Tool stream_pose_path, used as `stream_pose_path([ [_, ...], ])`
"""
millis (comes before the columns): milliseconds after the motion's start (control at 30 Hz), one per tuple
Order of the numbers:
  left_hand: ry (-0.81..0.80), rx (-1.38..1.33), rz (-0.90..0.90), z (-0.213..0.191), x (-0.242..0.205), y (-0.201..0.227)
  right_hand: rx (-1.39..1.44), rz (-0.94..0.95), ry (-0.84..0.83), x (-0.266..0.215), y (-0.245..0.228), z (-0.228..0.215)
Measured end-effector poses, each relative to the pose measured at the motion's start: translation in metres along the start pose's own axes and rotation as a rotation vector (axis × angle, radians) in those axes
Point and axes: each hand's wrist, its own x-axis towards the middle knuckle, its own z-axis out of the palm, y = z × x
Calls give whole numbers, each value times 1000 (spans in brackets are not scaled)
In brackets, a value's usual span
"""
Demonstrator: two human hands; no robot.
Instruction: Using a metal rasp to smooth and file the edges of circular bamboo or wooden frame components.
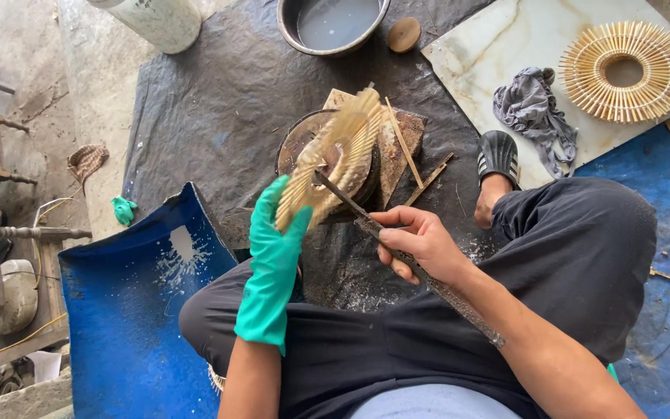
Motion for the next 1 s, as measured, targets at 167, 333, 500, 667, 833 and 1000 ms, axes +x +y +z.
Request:
stream_pose_path([
  [167,157,50,-56,-19,-4,-52,-34,19,15,1,-1,5],
  [333,145,22,-66,-22,-10,-56,-28,40,73,1,-1,12],
  [500,126,-21,-64,-18,-6,-56,-32,76,29,1,1,5],
  [667,101,-58,-64,-18,-3,-58,-128,121,8,-1,-10,0],
  [833,88,-104,-70,-14,-4,-55,-123,98,51,-1,-12,0],
  [1000,78,-146,-71,-14,-3,-48,-59,81,34,-2,-5,-2],
])
